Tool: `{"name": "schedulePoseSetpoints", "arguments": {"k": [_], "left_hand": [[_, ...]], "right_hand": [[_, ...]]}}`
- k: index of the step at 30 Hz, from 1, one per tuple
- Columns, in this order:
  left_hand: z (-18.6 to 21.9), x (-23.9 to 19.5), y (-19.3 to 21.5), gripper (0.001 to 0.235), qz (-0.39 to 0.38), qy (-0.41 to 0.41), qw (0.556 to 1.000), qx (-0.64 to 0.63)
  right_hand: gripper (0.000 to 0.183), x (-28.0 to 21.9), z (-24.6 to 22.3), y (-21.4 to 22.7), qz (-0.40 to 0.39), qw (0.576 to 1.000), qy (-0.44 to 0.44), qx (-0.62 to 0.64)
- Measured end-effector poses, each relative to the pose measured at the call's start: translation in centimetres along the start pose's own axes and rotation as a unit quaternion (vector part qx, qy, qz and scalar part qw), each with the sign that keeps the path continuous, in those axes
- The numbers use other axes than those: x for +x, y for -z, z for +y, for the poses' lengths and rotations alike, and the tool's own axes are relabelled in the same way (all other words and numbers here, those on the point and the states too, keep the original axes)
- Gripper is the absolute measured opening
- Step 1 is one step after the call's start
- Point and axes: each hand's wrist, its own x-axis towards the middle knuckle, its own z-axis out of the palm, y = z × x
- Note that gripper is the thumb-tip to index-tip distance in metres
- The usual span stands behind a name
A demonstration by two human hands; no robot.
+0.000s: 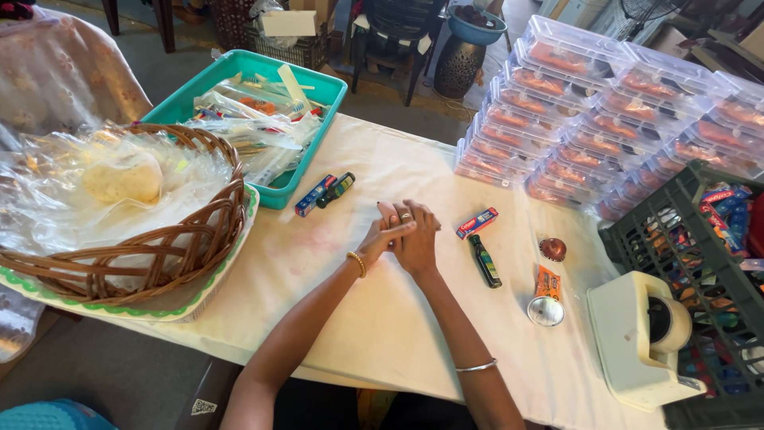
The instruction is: The person wraps several small items, including a blue box, a green box, and an orange packet, in a piece of cloth on a table. They then place the wrapped bundle into a clear plastic bag.
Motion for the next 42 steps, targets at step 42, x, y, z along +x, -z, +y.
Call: {"name": "schedulePoseSetpoints", "arguments": {"k": [42], "left_hand": [[-9.4,-1.8,-27.2,0.059,-0.237,-0.465,0.541,0.660]], "right_hand": [[0.044,-0.8,6.8,2.0,-0.089,0.963,-0.254,0.000]]}}
